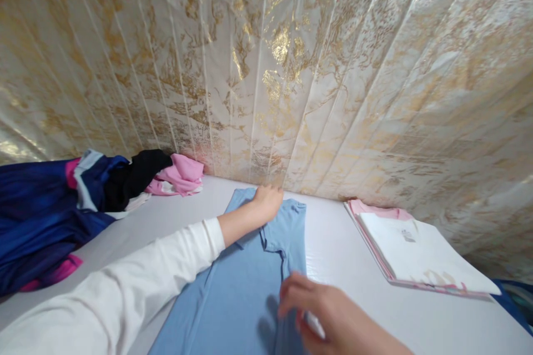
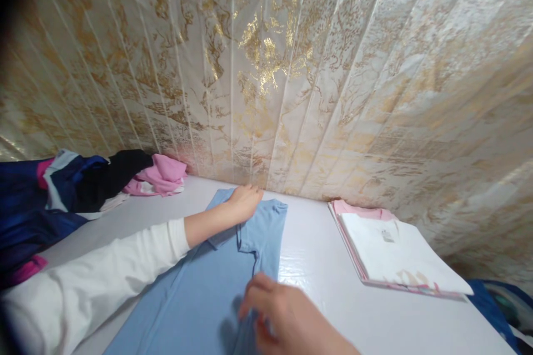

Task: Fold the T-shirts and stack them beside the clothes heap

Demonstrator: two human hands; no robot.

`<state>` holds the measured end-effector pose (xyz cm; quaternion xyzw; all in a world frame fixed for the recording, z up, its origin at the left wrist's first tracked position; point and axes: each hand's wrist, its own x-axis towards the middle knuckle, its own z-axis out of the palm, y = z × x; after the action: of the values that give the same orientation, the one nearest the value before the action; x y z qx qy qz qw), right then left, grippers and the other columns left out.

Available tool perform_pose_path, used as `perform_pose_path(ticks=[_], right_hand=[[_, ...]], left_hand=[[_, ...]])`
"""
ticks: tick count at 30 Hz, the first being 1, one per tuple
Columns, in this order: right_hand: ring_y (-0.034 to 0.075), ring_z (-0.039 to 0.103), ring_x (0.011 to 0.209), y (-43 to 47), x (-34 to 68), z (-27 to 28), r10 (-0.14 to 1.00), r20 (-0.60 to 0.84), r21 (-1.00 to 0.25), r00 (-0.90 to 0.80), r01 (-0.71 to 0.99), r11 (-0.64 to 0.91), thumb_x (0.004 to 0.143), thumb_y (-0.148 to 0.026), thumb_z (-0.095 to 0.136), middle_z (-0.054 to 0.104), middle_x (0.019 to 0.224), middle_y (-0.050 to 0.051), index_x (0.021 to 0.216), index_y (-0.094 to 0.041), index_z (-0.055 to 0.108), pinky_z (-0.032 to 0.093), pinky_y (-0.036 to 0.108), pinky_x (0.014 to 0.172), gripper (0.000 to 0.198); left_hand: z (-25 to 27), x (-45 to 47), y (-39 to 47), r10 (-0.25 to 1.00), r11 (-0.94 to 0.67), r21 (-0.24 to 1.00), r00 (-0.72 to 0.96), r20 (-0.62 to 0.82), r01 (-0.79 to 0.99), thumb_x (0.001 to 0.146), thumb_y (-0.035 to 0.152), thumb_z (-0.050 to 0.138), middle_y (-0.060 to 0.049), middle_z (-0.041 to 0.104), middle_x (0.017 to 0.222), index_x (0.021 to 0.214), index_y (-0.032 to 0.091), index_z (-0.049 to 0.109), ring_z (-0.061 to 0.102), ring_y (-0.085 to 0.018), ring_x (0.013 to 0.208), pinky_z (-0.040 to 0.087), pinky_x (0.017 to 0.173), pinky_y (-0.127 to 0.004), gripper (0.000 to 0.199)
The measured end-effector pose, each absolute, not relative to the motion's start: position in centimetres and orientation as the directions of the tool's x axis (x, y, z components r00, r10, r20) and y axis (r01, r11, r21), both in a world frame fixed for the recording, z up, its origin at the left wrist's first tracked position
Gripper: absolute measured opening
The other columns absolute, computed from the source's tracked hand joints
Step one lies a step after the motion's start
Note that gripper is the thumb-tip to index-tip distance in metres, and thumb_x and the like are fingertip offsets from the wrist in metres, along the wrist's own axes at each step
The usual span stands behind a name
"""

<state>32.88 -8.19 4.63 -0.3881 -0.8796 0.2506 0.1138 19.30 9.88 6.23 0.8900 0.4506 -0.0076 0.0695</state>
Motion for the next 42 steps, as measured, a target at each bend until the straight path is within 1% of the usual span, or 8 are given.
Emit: perform_pose_path(ticks=[2,6,10,13,23,32,38,42], right_hand=[[0.012,0.063,0.078,-4.2,35.9,3.9,0.922,0.097,-0.502,-0.374,0.782,0.370,0.078,-0.003,0.041,0.064,0.099,0.001,0.104,-0.024,0.060,0.048,0.023,0.072,0.038],[0.014,0.060,0.069,4.3,40.2,1.9,0.975,0.190,-0.429,-0.117,0.883,0.189,0.072,-0.006,0.041,0.062,0.094,0.004,0.114,-0.019,0.058,0.048,0.027,0.068,0.047],[0.015,0.061,0.083,9.5,40.5,1.2,0.972,0.163,-0.369,-0.170,0.903,0.220,0.066,-0.002,0.041,0.062,0.097,0.005,0.094,-0.018,0.067,0.046,0.024,0.074,0.041],[0.015,0.060,0.081,11.1,39.8,1.5,0.974,0.124,-0.298,-0.188,0.929,0.217,0.072,-0.006,0.044,0.062,0.096,0.005,0.080,-0.018,0.067,0.044,0.023,0.073,0.027],[0.022,0.060,0.097,12.1,36.6,1.3,0.987,0.123,-0.037,-0.102,0.994,0.107,0.080,-0.013,0.048,0.062,0.106,0.010,0.093,-0.020,0.064,0.040,0.026,0.070,0.021],[0.023,0.065,0.089,9.1,35.5,2.1,0.969,0.247,-0.144,-0.014,0.988,0.051,0.088,-0.014,0.038,0.063,0.112,0.017,0.120,-0.013,0.048,0.047,0.032,0.072,0.033],[0.017,0.055,0.119,-0.2,32.9,-0.7,0.907,0.307,-0.247,-0.288,0.897,0.368,0.096,-0.025,0.029,0.057,0.131,0.012,0.135,-0.018,0.039,0.045,0.032,0.096,0.041],[0.026,0.041,0.134,-2.9,33.5,-2.5,0.937,0.298,-0.180,-0.180,0.954,0.240,0.097,-0.038,0.031,0.046,0.144,0.016,0.140,-0.016,0.040,0.034,0.047,0.108,0.049]], left_hand=[[5.6,18.3,7.7,0.742,-0.668,0.120,0.670,0.028,0.734,0.092,0.014,0.052,-0.013,0.054,0.126,0.118,0.013,0.056,0.047,-0.026,0.121,0.038,0.101,-0.044,0.026],[4.1,16.4,5.3,0.641,-0.768,0.131,0.758,0.123,0.627,0.086,0.020,0.062,-0.008,0.050,0.134,0.106,0.020,0.061,0.043,-0.025,0.125,0.035,0.101,-0.036,0.021],[3.0,16.0,6.4,0.736,-0.676,0.149,0.650,0.190,0.722,0.088,0.024,0.060,-0.013,0.058,0.123,0.116,0.015,0.056,0.049,-0.029,0.117,0.035,0.097,-0.042,0.030],[2.5,16.4,7.5,0.775,-0.630,0.171,0.600,0.199,0.757,0.089,0.019,0.056,-0.010,0.063,0.114,0.116,0.015,0.053,0.054,-0.027,0.108,0.037,0.093,-0.041,0.027],[3.4,16.0,8.2,0.801,-0.596,0.188,0.562,0.205,0.781,0.086,0.000,0.041,-0.011,0.062,0.107,0.107,0.015,0.054,0.058,-0.025,0.099,0.038,0.087,-0.041,0.029],[3.1,12.5,1.3,0.453,-0.871,0.286,0.879,0.151,0.400,0.086,0.020,0.062,-0.009,0.053,0.135,0.117,0.021,0.057,0.047,-0.026,0.124,0.034,0.101,-0.043,0.032],[1.6,9.0,-1.1,0.520,-0.830,0.321,0.841,0.153,0.455,0.091,0.035,0.059,-0.013,0.031,0.153,0.136,0.020,0.046,0.027,-0.027,0.141,0.027,0.109,-0.048,0.048],[1.1,6.7,-2.5,0.618,-0.773,0.280,0.775,0.130,0.569,0.097,0.033,0.048,-0.010,0.025,0.155,0.145,0.019,0.035,0.022,-0.022,0.143,0.025,0.112,-0.041,0.052]])
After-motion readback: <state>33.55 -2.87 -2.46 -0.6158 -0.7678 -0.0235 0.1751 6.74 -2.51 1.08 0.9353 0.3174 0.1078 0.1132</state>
